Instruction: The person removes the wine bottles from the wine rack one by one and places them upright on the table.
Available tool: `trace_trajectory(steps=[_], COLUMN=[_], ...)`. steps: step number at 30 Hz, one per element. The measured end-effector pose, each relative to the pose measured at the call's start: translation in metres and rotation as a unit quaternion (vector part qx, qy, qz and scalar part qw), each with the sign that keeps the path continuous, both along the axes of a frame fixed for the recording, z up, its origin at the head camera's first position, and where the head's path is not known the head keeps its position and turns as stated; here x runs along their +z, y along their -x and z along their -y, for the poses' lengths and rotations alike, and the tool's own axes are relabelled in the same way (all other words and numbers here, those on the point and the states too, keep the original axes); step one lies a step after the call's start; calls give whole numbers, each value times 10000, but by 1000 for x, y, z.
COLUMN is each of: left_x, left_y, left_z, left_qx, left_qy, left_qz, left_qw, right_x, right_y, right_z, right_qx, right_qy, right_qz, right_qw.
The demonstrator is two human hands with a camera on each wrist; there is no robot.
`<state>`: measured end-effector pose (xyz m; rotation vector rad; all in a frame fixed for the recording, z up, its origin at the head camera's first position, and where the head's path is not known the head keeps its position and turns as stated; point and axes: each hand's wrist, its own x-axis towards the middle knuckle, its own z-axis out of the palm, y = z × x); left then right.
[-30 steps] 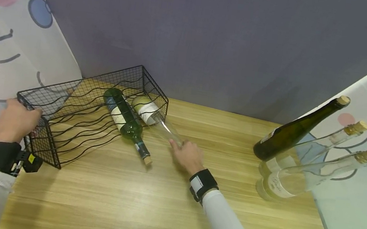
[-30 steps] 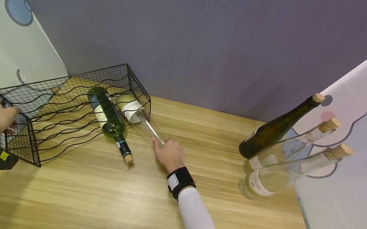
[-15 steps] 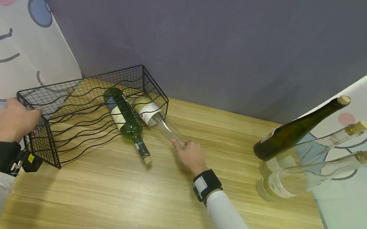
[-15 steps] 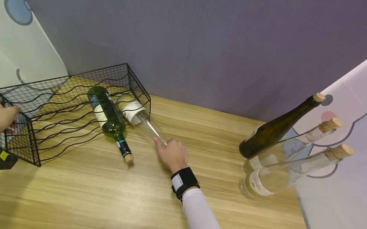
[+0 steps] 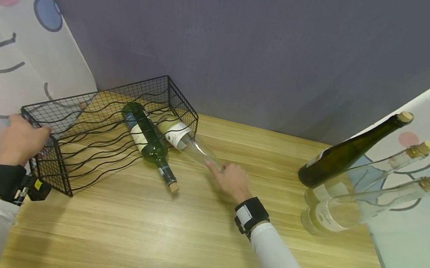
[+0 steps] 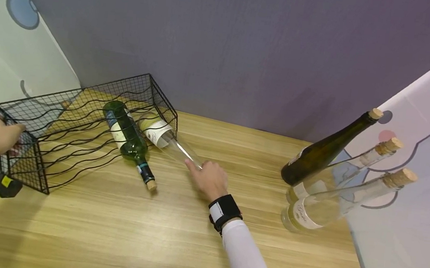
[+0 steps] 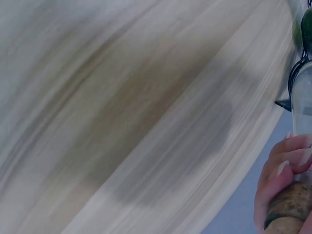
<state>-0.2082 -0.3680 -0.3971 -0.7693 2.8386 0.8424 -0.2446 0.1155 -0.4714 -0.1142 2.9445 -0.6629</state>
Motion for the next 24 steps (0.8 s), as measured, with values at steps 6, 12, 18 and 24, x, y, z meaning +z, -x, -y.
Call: trace_trajectory(steps=[6, 12, 18, 24], left_x=[0, 1, -2, -3], left_y=[0, 0, 1, 1], left_z=[1, 1, 2, 2], left_qx=[-54, -79, -59, 3], left_qy=[16, 26, 19, -6], left_qz=[-83, -65, -66, -22], left_qw=[9999, 9999, 10000, 10000], right_x=[4, 6, 10, 12], right_y=[-1, -1, -2, -5], right_z=[-8, -15, -23, -30], right_qx=[-14, -46, -125, -63], right_qy=[-182, -358, -243, -226], right_qz=[64, 98, 218, 132], right_qw=[9998, 9993, 9994, 9996])
